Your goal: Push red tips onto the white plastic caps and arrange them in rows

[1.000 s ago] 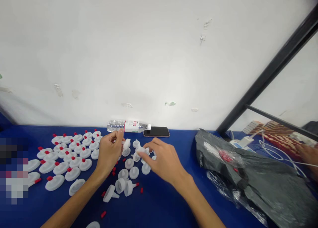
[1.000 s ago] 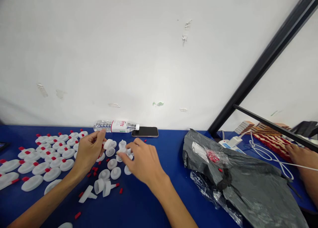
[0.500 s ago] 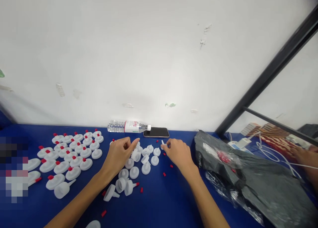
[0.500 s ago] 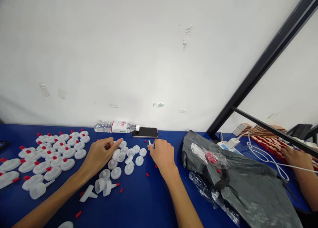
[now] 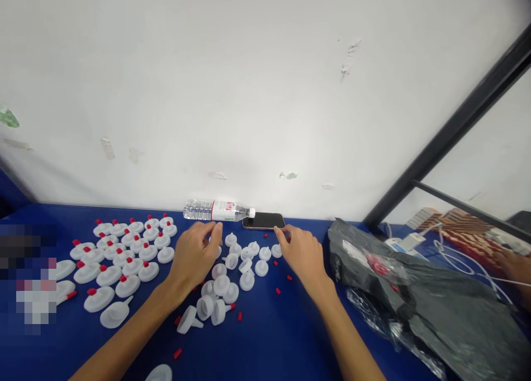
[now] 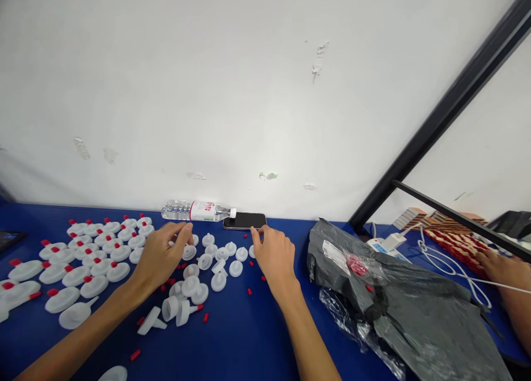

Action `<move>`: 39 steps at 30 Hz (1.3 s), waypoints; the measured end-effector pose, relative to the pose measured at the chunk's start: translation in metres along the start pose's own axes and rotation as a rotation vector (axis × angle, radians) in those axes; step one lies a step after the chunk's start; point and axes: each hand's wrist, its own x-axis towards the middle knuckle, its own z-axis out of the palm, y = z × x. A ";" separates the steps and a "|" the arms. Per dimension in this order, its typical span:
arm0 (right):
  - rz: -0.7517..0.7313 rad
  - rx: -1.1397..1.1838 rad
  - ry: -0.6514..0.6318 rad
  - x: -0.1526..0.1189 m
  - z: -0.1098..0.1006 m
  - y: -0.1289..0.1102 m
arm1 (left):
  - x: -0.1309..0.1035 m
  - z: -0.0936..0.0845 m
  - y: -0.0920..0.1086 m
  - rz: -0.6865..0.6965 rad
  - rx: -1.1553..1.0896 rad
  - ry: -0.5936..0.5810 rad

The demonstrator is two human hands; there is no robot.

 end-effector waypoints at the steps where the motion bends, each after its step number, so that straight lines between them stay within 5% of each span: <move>1: -0.003 0.005 0.008 0.000 0.000 -0.001 | 0.002 -0.002 -0.003 -0.011 0.061 0.036; 5: -0.016 0.017 0.032 -0.001 0.001 -0.003 | 0.013 -0.005 -0.024 -0.063 0.268 0.060; 12: -0.030 0.017 0.042 -0.002 0.004 -0.005 | 0.020 -0.001 -0.052 -0.113 0.342 -0.139; 33: -0.034 -0.015 0.016 -0.005 0.005 -0.009 | 0.025 -0.024 -0.038 -0.154 0.083 -0.020; 39: -0.040 -0.004 0.012 -0.005 0.005 -0.009 | 0.029 -0.030 -0.039 -0.131 0.031 -0.098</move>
